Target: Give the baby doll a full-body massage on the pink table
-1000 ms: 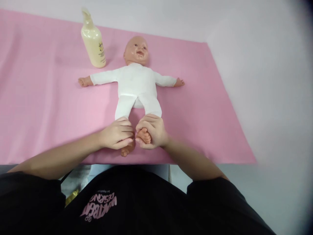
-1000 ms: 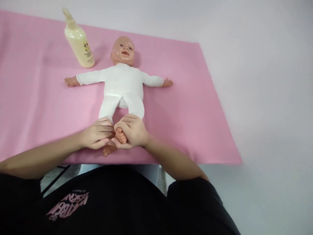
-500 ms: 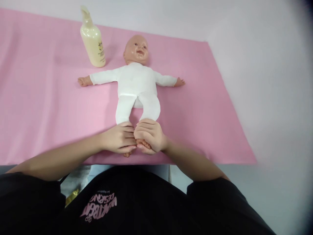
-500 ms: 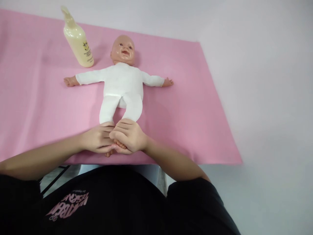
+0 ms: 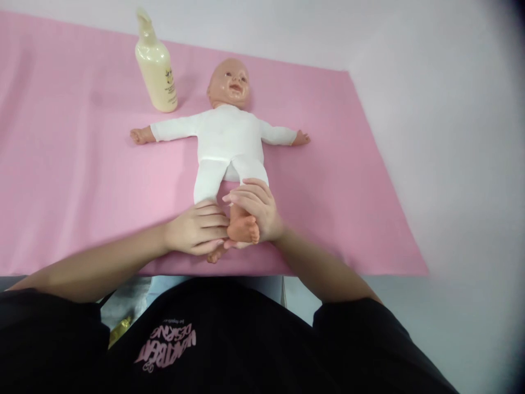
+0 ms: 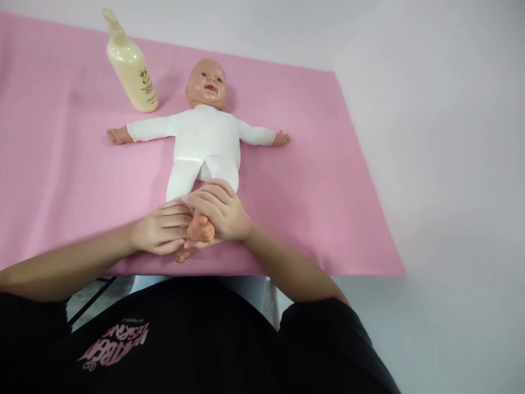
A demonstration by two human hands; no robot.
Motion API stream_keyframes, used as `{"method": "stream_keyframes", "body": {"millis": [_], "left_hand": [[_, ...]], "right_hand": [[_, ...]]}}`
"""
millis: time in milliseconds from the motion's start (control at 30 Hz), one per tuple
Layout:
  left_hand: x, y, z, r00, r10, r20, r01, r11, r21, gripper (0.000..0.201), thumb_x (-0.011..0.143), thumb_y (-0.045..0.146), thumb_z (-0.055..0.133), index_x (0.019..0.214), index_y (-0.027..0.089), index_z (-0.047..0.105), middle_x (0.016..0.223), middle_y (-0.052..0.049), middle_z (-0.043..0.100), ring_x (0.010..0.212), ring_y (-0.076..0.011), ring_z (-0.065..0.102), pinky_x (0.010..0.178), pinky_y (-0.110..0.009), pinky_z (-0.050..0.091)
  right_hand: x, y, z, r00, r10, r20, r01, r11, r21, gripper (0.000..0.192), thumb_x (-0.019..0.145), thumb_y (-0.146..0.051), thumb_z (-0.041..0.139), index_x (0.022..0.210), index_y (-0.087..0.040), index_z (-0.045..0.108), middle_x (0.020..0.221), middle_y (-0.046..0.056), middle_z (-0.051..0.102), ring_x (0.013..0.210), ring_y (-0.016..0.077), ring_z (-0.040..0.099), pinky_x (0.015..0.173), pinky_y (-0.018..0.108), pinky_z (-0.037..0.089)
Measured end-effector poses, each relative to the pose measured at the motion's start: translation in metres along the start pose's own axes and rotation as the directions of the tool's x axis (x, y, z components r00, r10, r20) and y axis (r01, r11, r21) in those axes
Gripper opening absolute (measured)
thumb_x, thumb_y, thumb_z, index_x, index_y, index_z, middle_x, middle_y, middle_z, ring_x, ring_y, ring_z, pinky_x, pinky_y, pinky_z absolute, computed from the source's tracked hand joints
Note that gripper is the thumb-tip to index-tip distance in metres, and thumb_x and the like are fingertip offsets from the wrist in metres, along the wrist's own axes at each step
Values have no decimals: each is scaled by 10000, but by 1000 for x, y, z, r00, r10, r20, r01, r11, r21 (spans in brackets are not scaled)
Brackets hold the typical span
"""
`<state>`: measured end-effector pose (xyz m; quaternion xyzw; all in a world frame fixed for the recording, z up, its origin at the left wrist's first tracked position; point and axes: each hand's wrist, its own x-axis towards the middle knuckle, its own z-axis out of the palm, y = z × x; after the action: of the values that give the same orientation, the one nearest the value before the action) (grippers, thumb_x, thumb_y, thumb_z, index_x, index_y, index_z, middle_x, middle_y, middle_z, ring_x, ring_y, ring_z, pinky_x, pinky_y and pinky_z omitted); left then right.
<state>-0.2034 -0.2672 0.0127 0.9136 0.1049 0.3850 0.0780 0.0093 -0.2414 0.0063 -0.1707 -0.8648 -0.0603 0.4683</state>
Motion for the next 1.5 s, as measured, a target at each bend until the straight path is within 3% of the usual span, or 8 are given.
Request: {"method": "stream_keyframes", "body": {"millis": [133,300,500,800,1033,1267,1433,1500], "left_hand": [[1,0,-3,998,-33,-52,33,999,-3,176,973,233,488,1033,207,651,943,-67,754,929,-219,681,906,-413,554],[5,1,-6,995,-90,-48,89,996,-22,170,978,203,457,999,190,625,898,-75,735,877,-208,668,887,-392,547],[3,1,-2,992,-129,8,129,991,-25,177,974,209,461,955,196,637,863,-64,736,850,-203,650,862,-379,542],[-1,2,7,988,-78,136,81,996,-22,203,981,267,508,897,213,685,856,-55,752,828,-200,653,876,-383,517],[3,6,6,996,20,88,-20,1000,-5,192,968,211,519,874,201,686,925,-49,768,877,-191,682,903,-358,524],[4,6,7,995,32,92,-31,999,-4,230,967,222,506,807,208,672,832,-39,754,787,-176,675,880,-346,542],[4,7,7,994,29,106,-30,1000,2,215,961,218,509,837,214,685,864,-42,768,806,-177,692,920,-359,551],[4,7,7,994,31,106,-31,1000,-5,208,962,213,505,864,217,688,860,-37,769,811,-176,698,925,-354,556]], "right_hand": [[5,-1,-1,998,59,28,-59,998,-12,358,934,-531,547,1111,-230,626,934,37,744,864,221,703,933,476,550],[14,-6,-4,998,-18,-61,26,991,134,223,901,-434,620,963,-228,564,806,1,702,751,180,666,804,397,564],[14,-8,-10,998,57,16,-59,984,170,300,904,-529,579,876,-235,527,699,-4,653,650,181,635,619,360,524],[13,-14,-10,999,29,42,-38,973,226,320,925,-526,497,870,-214,547,673,4,617,627,182,617,629,356,524],[10,-17,-8,1000,-14,25,9,977,215,240,918,-340,481,1104,-204,549,722,-17,639,634,167,648,645,339,580],[11,-20,-8,998,-30,57,13,960,281,117,852,-191,562,936,-229,491,671,-30,599,607,152,593,658,305,549],[11,-21,-9,995,-8,98,-25,945,326,9,918,-246,480,923,-239,479,671,-27,584,616,161,576,692,321,543],[10,-21,-10,996,1,93,-34,934,356,99,961,-295,424,913,-235,486,665,-19,583,609,164,575,690,328,539]]}}
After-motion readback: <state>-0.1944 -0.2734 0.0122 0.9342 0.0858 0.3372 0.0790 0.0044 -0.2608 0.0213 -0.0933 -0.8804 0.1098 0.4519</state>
